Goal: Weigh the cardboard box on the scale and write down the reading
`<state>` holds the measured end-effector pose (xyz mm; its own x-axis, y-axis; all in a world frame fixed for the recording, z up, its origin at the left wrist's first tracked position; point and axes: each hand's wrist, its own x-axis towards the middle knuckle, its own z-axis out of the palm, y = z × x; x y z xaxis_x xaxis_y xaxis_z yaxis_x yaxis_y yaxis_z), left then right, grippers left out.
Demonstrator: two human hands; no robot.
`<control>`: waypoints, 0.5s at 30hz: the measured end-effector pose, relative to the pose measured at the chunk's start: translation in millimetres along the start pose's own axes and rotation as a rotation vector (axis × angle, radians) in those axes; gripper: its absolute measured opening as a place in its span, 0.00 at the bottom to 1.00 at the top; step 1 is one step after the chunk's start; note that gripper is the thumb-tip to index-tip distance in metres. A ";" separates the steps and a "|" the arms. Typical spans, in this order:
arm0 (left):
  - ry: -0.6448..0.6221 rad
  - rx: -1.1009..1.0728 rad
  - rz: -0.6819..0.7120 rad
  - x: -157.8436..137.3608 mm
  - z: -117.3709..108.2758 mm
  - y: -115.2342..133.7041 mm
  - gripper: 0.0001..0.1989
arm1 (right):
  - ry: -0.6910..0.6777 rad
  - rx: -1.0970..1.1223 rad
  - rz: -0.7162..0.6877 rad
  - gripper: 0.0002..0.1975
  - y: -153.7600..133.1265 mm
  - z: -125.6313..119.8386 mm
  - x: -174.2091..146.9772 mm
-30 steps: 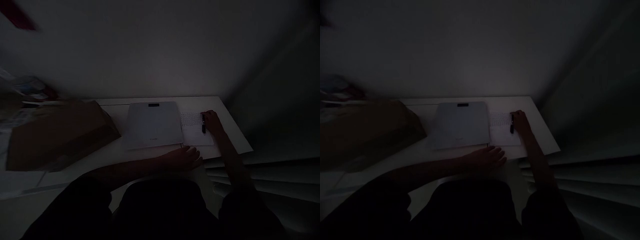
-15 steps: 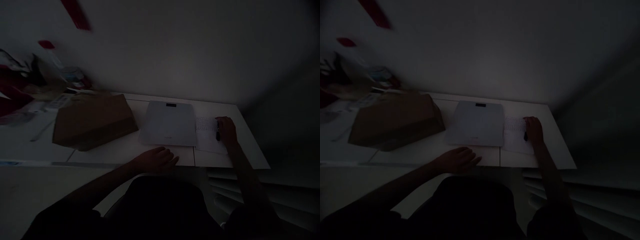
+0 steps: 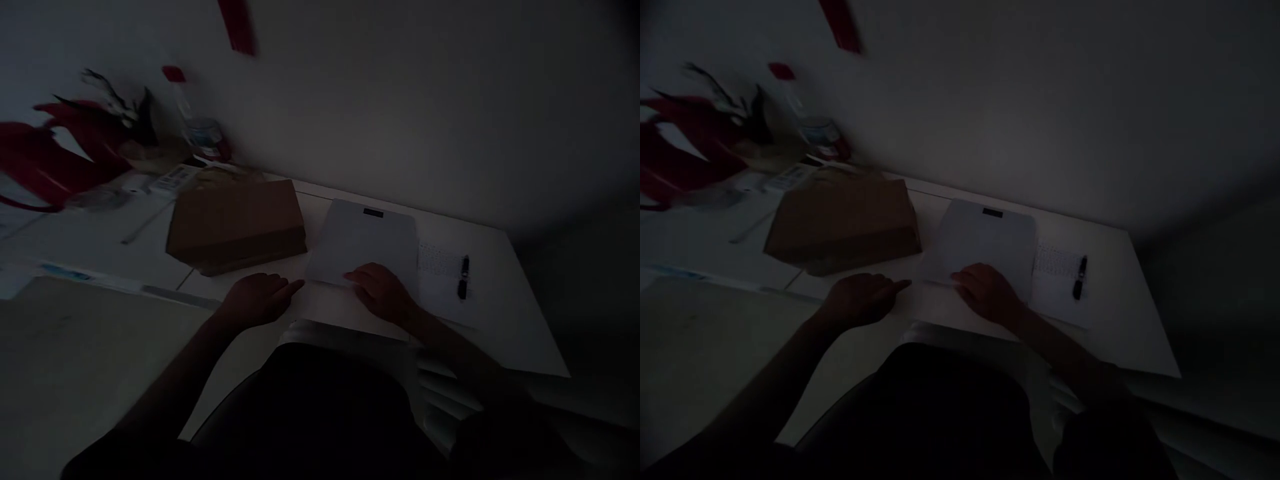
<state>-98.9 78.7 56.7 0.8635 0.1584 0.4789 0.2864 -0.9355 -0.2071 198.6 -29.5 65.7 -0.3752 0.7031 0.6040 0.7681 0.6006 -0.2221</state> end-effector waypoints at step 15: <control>-0.020 0.050 -0.204 -42.5 -10.8 -3.7 0.17 | -0.509 0.061 -0.254 0.20 -44.8 95.6 59.9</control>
<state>-141.1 72.0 46.4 0.7933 0.3493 0.4986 0.4759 -0.8666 -0.1500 92.1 22.0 38.7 -0.7583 0.6196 0.2026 0.5957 0.7848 -0.1707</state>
